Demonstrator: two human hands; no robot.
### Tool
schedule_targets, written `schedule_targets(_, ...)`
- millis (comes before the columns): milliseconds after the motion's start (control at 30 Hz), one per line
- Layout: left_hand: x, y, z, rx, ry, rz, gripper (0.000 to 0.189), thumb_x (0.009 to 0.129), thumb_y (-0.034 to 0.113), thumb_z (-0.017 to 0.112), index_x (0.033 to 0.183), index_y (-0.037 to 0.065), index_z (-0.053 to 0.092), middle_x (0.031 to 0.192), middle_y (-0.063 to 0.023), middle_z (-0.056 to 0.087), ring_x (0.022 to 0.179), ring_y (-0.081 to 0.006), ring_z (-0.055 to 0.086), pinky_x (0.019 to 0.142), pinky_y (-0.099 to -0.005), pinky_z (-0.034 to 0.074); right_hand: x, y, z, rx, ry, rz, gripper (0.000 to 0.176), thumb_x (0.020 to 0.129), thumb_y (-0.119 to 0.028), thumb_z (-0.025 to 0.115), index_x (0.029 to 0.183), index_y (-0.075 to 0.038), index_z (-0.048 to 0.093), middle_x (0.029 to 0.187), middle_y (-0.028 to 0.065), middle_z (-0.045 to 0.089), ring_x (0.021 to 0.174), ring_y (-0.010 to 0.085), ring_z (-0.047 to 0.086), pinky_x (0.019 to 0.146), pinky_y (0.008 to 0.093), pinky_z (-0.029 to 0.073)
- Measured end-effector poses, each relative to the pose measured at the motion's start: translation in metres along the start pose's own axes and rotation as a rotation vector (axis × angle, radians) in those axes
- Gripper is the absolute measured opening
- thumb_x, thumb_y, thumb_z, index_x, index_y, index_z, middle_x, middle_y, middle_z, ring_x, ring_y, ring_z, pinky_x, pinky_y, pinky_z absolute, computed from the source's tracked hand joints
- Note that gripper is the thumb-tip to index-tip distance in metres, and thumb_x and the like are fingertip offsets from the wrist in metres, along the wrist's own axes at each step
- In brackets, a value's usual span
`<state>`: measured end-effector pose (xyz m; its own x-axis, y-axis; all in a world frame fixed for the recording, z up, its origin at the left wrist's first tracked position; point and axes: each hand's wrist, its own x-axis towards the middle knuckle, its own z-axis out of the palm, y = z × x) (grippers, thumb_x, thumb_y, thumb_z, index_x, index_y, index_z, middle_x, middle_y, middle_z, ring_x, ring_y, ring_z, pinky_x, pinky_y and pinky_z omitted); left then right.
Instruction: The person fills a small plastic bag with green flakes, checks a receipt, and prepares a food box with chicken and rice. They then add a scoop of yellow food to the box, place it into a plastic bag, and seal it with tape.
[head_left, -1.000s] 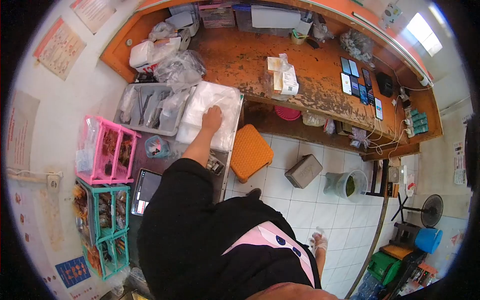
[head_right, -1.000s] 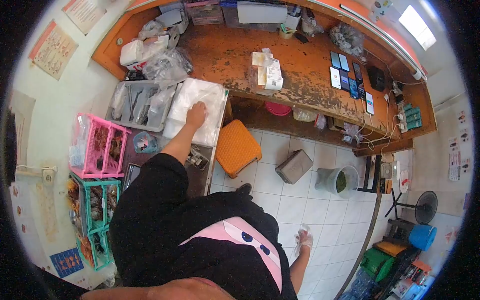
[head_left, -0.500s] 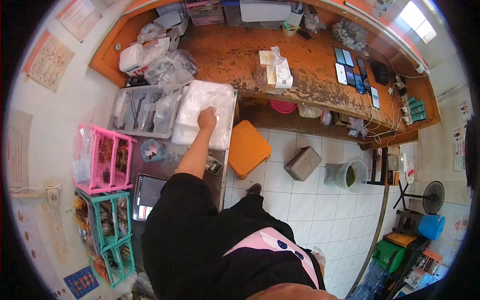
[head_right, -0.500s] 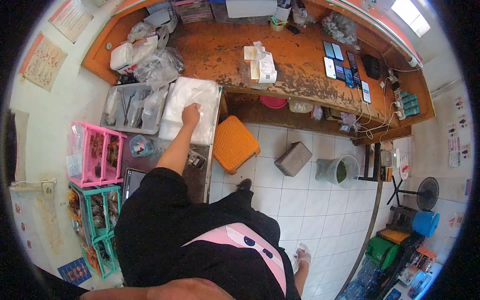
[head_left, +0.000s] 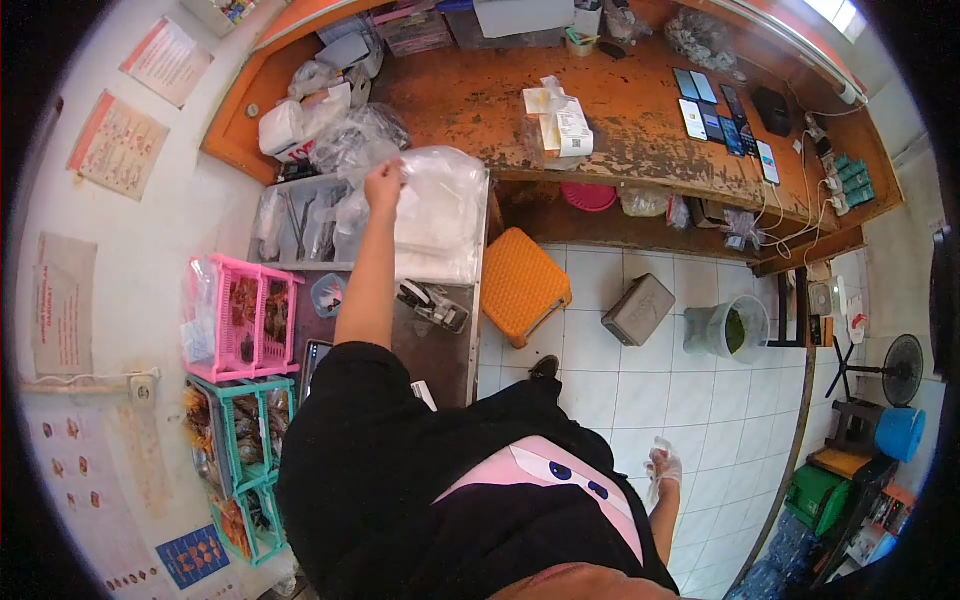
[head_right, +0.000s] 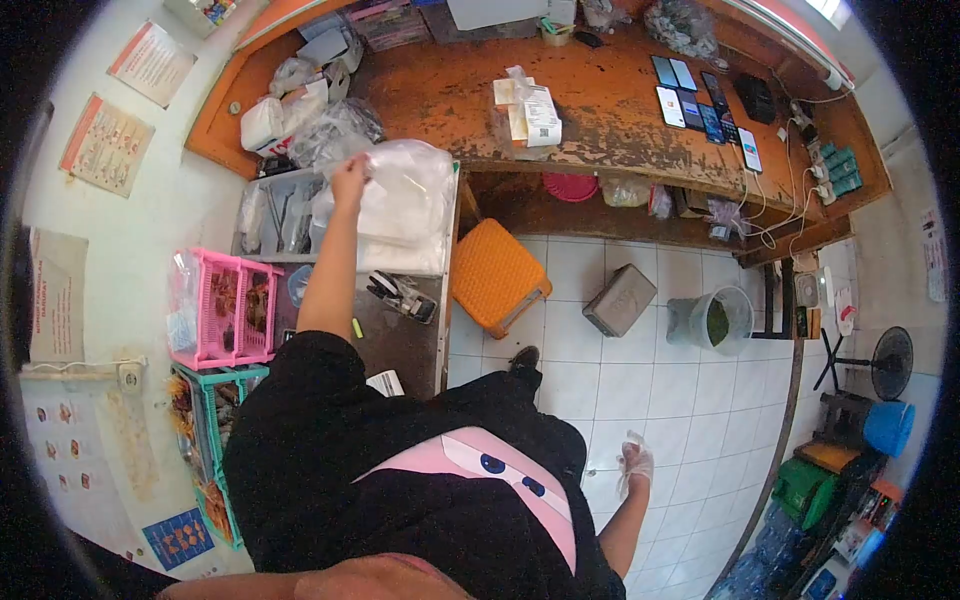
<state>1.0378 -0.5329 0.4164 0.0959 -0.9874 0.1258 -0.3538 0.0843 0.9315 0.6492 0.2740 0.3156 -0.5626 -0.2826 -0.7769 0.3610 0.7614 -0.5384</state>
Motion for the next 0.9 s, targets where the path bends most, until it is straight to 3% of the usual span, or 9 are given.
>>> schedule_targets(67,-0.002,0.043,-0.002,-0.168,0.15,0.076,0.034,0.086,0.037,0.076,0.095,0.004,0.075,0.074,-0.0032,0.068,0.062,-0.0113,0.06,0.058,-0.0306,0.049,0.008,-0.011,-0.001,-0.076,0.037,-0.082,0.03,0.091,-0.024,0.067,0.115,-0.007,0.069,0.084,0.0042,0.066,0.064,0.0154,0.059,0.058,0.0318,0.048)
schedule_targets(267,-0.072,0.137,0.058,0.064,-0.082,0.221,0.032,0.084,0.032,0.079,0.09,0.002,0.07,0.08,-0.0029,0.067,0.074,-0.0123,0.059,0.071,-0.0297,0.049,0.007,-0.075,-0.001,-0.405,0.157,-0.38,0.029,0.09,-0.024,0.066,0.106,-0.001,0.07,0.082,0.0098,0.069,0.072,0.0194,0.063,0.066,0.038,0.049)
schedule_targets(367,-0.145,0.155,0.136,-0.174,-0.513,0.324,0.027,0.087,0.028,0.075,0.098,0.006,0.063,0.093,-0.0021,0.063,0.085,-0.014,0.056,0.081,-0.0285,0.046,-0.029,-0.097,-0.007,-0.216,0.182,-0.509,0.026,0.091,-0.021,0.064,0.105,0.0,0.069,0.088,0.0101,0.07,0.085,0.0174,0.065,0.077,0.0338,0.052)
schedule_targets(467,-0.314,0.213,0.195,-0.713,-1.183,-0.184,0.015,0.093,0.021,0.066,0.104,0.012,0.06,0.103,-0.0014,0.064,0.099,-0.013,0.059,0.083,-0.0346,0.051,-0.057,-0.067,-0.014,0.242,0.216,-0.599,0.033,0.093,-0.021,0.066,0.121,-0.002,0.063,0.109,0.0085,0.067,0.102,0.0173,0.063,0.089,0.0303,0.051)
schedule_targets(567,-0.493,0.275,0.201,-0.923,-1.931,-0.527,0.012,0.095,0.027,0.06,0.093,0.018,0.054,0.15,-0.0181,0.044,0.134,-0.0413,0.046,0.102,-0.0612,0.044,-0.13,-0.056,-0.038,0.597,0.249,-0.673,0.053,0.094,-0.024,0.066,0.141,-0.009,0.046,0.138,0.0099,0.053,0.125,0.0208,0.051,0.097,0.0362,0.048)
schedule_targets(667,-0.646,0.324,0.189,-0.958,-2.427,-0.812,0.01,0.094,0.028,0.058,0.097,0.019,0.059,0.156,-0.0162,0.036,0.141,-0.0511,0.03,0.106,-0.0728,0.032,-0.191,-0.008,-0.09,1.067,0.323,-0.62,0.068,0.093,-0.048,0.062,0.147,-0.015,0.038,0.149,0.0115,0.043,0.132,0.0313,0.045,0.101,0.0546,0.042)
schedule_targets(767,-0.769,0.365,0.159,-1.081,-2.615,-1.149,0.013,0.091,0.029,0.058,0.1,0.02,0.062,0.161,-0.0138,0.025,0.146,-0.0534,0.012,0.106,-0.0798,0.019,-0.269,0.086,-0.135,1.645,0.079,-0.661,0.081,0.089,-0.068,0.054,0.149,-0.018,0.036,0.151,0.0128,0.039,0.135,0.0396,0.041,0.104,0.0659,0.035)
schedule_targets(833,-0.833,0.383,0.138,-1.136,-2.76,-1.063,0.018,0.089,0.029,0.059,0.105,0.022,0.064,0.162,-0.0126,0.021,0.147,-0.0524,0.005,0.107,-0.0805,0.012,-0.32,0.15,-0.144,1.681,-0.293,-0.825,0.089,0.084,-0.078,0.048,0.149,-0.018,0.036,0.152,0.0139,0.038,0.137,0.0433,0.038,0.106,0.0705,0.03)
schedule_targets(900,-0.886,0.39,0.135,-1.176,-2.901,-1.003,0.031,0.084,0.029,0.06,0.113,0.023,0.067,0.164,-0.011,0.016,0.148,-0.0498,-0.004,0.11,-0.0782,0.003,-0.374,0.166,-0.138,1.623,-0.357,-0.925,0.092,0.084,-0.08,0.046,0.15,-0.016,0.036,0.151,0.0154,0.041,0.138,0.0437,0.037,0.108,0.0711,0.027)
